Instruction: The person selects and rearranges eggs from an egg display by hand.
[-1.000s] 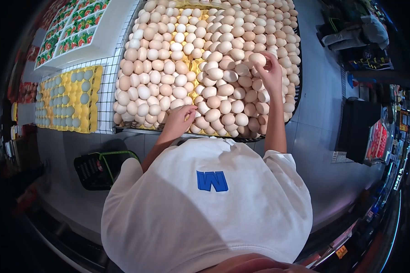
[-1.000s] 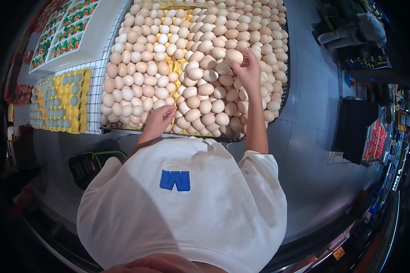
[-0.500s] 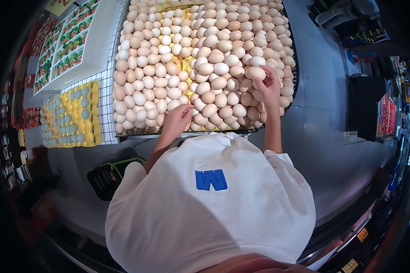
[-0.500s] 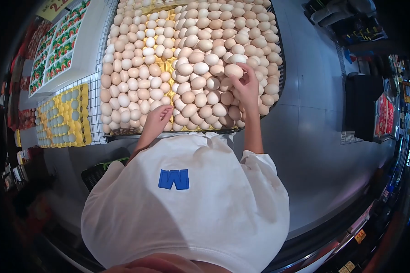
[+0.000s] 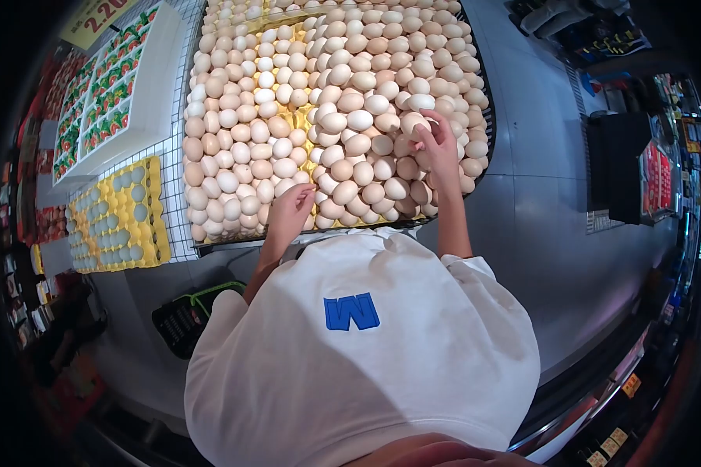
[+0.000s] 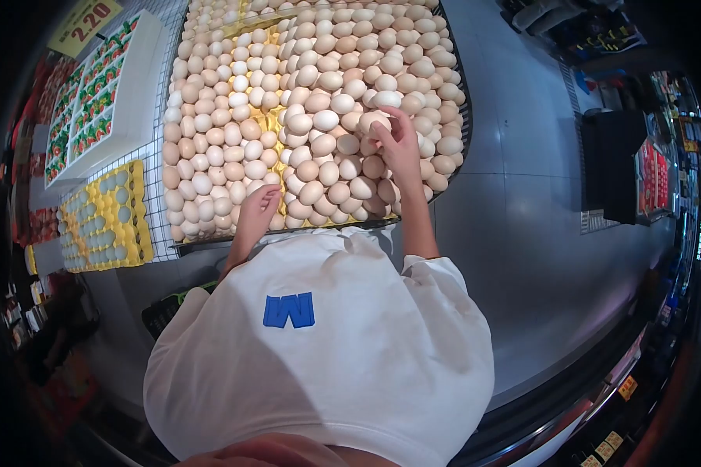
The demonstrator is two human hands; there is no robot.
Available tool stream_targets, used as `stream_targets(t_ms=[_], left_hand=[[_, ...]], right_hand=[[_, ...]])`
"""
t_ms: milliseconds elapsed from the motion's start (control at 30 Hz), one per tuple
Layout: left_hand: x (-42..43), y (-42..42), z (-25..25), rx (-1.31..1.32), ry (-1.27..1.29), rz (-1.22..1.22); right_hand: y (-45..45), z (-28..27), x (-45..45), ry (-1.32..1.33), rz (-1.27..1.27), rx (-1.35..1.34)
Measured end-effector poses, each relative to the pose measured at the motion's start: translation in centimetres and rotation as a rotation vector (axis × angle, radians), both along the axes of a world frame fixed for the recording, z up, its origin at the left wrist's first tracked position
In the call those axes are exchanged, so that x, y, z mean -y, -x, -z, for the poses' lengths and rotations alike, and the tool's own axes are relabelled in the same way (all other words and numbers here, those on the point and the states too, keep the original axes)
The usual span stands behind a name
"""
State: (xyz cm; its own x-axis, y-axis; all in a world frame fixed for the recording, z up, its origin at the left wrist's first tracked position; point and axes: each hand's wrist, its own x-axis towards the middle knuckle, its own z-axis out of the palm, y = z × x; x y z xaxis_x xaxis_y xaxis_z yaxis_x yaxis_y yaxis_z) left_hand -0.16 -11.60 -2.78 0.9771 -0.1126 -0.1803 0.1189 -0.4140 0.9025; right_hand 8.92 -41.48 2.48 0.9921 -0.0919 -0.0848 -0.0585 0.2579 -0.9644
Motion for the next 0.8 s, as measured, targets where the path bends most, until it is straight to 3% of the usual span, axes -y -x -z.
stream_targets(t_ms=[200,433,567,633,800], left_hand=[[-0.1,0.1,0.6,-0.017,-0.002,0.008],[-0.1,-0.1,0.2,-0.050,0.004,-0.017],[0.0,0.0,-0.2,-0.066,0.024,-0.019],[0.0,0.1,0.1,-0.070,0.029,-0.029],[-0.1,0.0,0.1,-0.073,0.029,-0.054]], right_hand=[[-1.3,-0.5,-0.3,-0.017,-0.034,0.050],[-6.7,-1.4,-0.4,0.167,-0.078,0.170],[-13.0,-1.4,0.2,0.415,-0.065,0.254],[-17.3,-0.9,0.7,0.893,-0.011,0.412],[-25.9,0.9,0.8,1.125,-0.076,0.578]])
